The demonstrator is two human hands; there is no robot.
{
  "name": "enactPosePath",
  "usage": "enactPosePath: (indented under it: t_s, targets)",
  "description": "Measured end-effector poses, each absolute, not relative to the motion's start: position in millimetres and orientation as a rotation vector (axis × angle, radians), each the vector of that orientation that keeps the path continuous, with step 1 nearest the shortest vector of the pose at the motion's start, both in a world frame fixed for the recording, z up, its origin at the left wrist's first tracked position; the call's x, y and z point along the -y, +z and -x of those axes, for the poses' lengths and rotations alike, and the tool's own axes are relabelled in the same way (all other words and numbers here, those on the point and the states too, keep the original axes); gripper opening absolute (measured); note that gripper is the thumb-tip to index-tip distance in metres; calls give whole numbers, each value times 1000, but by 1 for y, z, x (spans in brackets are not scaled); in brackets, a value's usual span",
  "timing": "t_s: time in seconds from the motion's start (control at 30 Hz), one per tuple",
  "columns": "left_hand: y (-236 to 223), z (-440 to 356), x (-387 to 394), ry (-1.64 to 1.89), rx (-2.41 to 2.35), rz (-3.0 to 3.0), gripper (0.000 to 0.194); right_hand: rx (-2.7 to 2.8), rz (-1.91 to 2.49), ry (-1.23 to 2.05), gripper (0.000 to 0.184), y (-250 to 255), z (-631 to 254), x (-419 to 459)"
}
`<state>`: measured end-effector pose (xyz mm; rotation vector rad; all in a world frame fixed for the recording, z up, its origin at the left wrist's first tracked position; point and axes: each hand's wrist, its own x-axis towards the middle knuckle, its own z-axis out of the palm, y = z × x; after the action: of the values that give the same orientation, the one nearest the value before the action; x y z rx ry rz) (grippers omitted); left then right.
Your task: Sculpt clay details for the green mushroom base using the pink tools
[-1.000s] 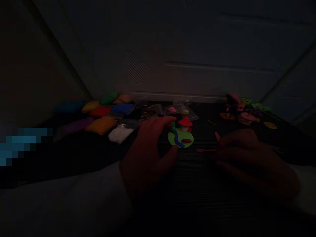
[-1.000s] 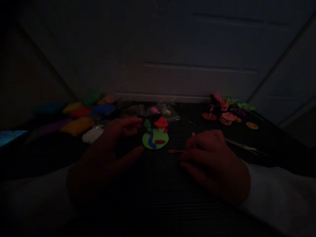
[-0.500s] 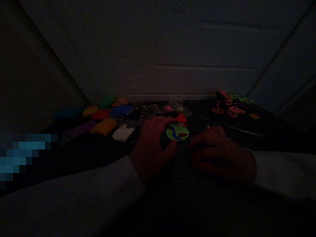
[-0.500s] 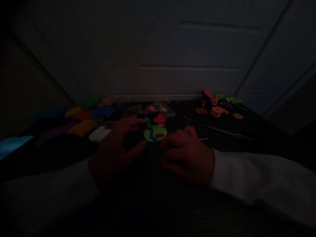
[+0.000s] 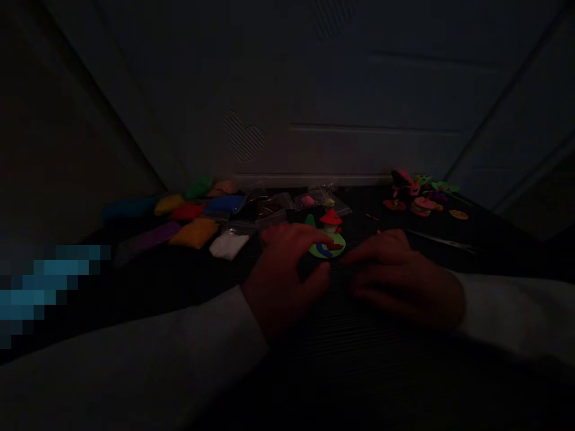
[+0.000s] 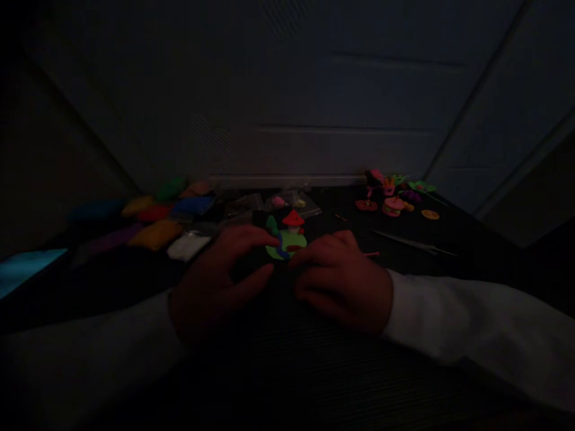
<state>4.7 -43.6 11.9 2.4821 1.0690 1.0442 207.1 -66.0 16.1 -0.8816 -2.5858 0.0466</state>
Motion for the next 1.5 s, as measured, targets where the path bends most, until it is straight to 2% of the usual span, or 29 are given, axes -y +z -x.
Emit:
enactPosePath:
  t_s: [0.17,0.37,0.9,1.17,1.5]
  targets:
    - [13,-6,48,830,-983,-2377,14,2544,731,-183,11,16,-209,68]
    - [15,-8,47,689,-1000,-2196,14,2498,663,-433,11,15,-210,71]
    - [15,-9,46,666,-984,-2203,11,2483,649,-565,13,14,-208,70]
    - [14,-8,44,655,-1012,-2143,12,2440,719,-423,27,15,-210,68]
    - [18,-8,43,646,-1033,-2121,15,2390,932,-28,16,15,-208,66]
